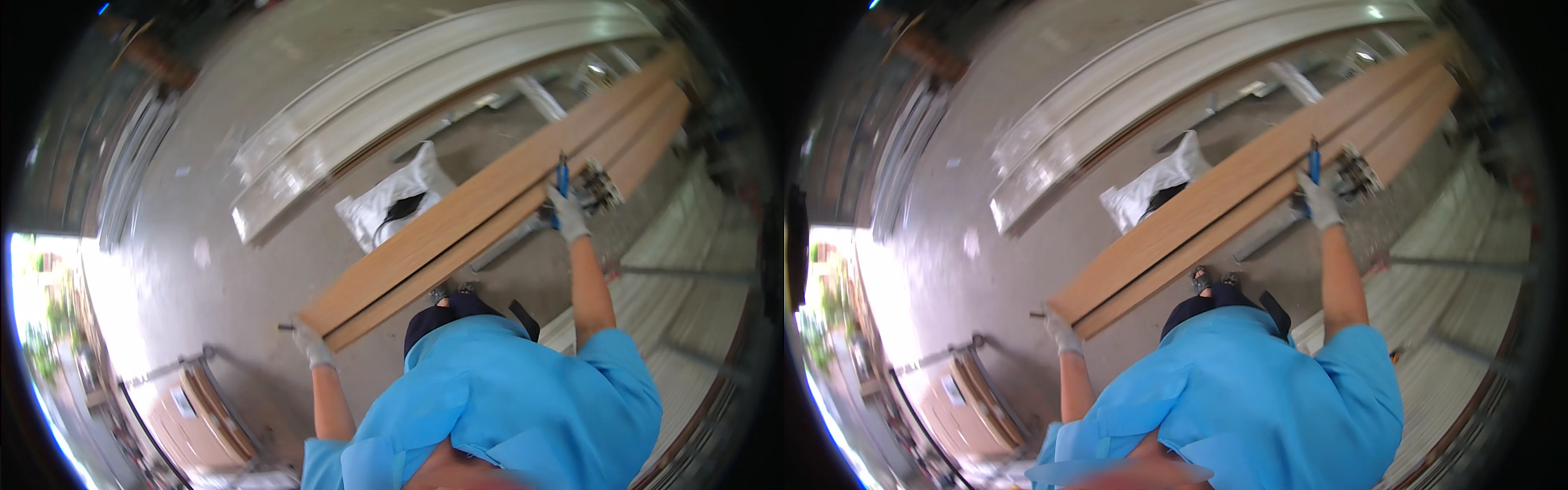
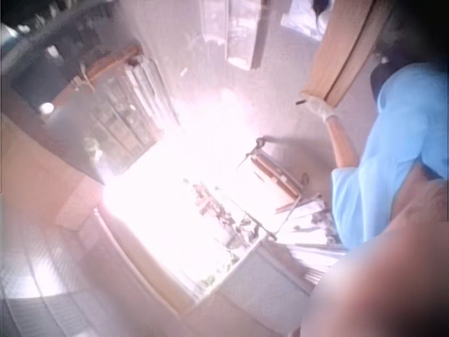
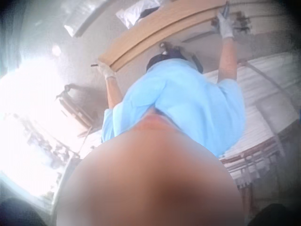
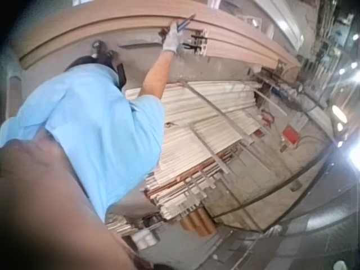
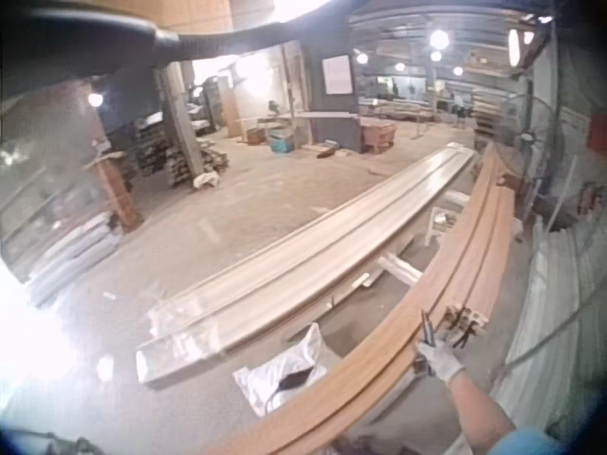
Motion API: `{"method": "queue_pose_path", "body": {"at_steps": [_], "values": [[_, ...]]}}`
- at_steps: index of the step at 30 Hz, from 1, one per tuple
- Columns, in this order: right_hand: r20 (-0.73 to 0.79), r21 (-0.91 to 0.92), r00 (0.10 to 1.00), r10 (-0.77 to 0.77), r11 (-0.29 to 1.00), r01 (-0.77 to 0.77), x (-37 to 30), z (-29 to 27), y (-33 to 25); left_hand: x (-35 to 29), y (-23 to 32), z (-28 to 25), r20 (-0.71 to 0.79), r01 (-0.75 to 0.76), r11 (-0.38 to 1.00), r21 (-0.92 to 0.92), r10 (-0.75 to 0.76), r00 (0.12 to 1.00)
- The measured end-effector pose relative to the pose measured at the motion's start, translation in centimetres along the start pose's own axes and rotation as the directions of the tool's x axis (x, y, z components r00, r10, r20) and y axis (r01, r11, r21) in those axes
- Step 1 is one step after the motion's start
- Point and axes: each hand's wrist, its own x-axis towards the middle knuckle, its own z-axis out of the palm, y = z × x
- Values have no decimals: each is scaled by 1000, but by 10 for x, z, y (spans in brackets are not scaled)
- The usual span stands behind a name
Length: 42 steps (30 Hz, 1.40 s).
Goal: The person inserts black rubber strips into grooves on long wooden panels using a blue-handled tool. They handle multiple panels, remove plastic wrapping, and stack the finished pieces on a rack.
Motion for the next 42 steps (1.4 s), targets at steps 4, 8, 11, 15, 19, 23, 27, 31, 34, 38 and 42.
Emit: {"method": "queue_pose_path", "body": {"at_steps": [4,8,11,15,19,23,27,31,34,38,42], "values": [[-30,-941,947,-319,328,80,-8,-3,-49,3,-8,-4,97,194,962,-190,-178,979],[1,-468,964,-265,852,234,-64,28,-67,20,-29,-20,159,306,899,-314,-268,950],[39,-154,949,-311,937,314,-111,88,-68,60,-47,-48,517,409,822,-396,-169,839],[111,140,944,-310,945,294,-160,190,-52,141,-52,-103,538,380,845,-376,-135,832],[32,283,960,-280,923,259,-200,296,-29,203,-30,-178,477,-466,835,292,295,828],[-2,232,967,-256,940,250,-241,376,-28,225,17,-207,695,-524,780,341,165,699],[-14,265,950,-311,915,303,-277,418,-36,224,81,-179,914,-570,822,23,214,345],[-122,271,942,-313,902,335,-298,443,-41,234,148,-140,879,-481,777,-407,477,27],[-155,175,933,-325,920,350,-305,455,-38,266,181,-109,712,-715,436,-546,692,-122],[-188,32,930,-316,944,327,-290,480,-29,316,190,-83,871,-11,894,-447,438,220],[-214,-250,937,-277,943,222,-249,512,-28,373,208,-72,879,30,924,-382,353,322]]}}
